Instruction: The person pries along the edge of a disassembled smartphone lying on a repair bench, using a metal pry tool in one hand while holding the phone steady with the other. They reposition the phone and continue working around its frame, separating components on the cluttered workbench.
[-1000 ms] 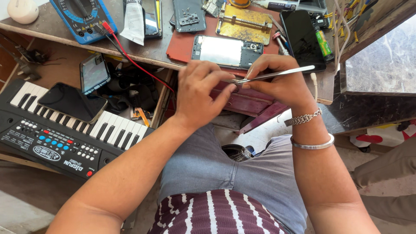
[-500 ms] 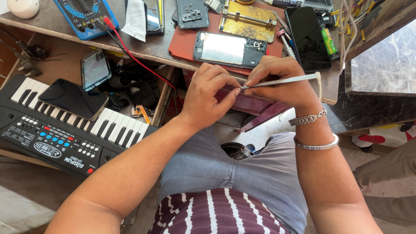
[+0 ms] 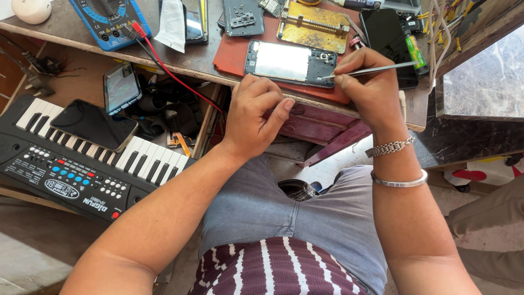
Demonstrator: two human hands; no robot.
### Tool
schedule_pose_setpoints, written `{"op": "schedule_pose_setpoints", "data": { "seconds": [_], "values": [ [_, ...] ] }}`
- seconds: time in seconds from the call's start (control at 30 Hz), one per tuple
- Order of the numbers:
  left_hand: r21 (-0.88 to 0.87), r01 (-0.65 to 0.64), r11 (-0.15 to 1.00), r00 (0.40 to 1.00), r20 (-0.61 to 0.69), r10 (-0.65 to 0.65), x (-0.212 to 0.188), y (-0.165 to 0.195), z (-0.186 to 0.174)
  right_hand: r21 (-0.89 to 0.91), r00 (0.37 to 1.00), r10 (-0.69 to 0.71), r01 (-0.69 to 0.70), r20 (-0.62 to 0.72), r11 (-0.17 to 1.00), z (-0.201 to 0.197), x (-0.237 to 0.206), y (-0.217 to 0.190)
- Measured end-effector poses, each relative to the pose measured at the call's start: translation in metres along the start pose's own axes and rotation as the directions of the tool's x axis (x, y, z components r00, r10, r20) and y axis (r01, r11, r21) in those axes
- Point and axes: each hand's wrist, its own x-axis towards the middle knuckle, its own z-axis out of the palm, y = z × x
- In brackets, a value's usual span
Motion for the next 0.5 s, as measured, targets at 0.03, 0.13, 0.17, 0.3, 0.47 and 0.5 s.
{"op": "schedule_pose_setpoints", "data": {
  "seconds": [0.03, 0.13, 0.17, 0.3, 0.47, 0.5],
  "values": [
    [0.005, 0.013, 1.0, 1.0, -0.002, -0.013, 0.0, 0.0, -0.001, -0.013, 1.0, 0.022, -0.022, 0.008, 1.0, 0.002, 0.0, -0.001],
    [0.088, -0.003, 0.996, 0.993, -0.116, 0.014, 0.003, -0.003, -0.002, -0.157, 0.999, -0.006, 0.012, 0.035, 0.987, 0.006, 0.002, -0.004],
    [0.101, 0.01, 0.995, 0.991, -0.137, 0.004, 0.004, -0.004, -0.003, -0.165, 1.0, -0.002, 0.007, 0.028, 0.986, 0.007, 0.002, -0.005],
    [0.145, 0.066, 0.987, 0.989, -0.144, -0.045, 0.008, -0.013, -0.006, -0.181, 1.0, 0.023, -0.021, 0.011, 0.983, 0.009, 0.003, -0.005],
    [0.258, 0.086, 0.962, 0.994, -0.08, -0.067, 0.006, -0.016, -0.003, -0.092, 0.999, 0.033, -0.034, -0.009, 0.995, 0.005, 0.005, -0.006],
    [0.27, 0.088, 0.959, 0.995, -0.067, -0.073, 0.005, -0.015, -0.002, -0.138, 1.0, 0.022, -0.021, 0.002, 0.99, 0.006, 0.005, -0.006]
  ]
}}
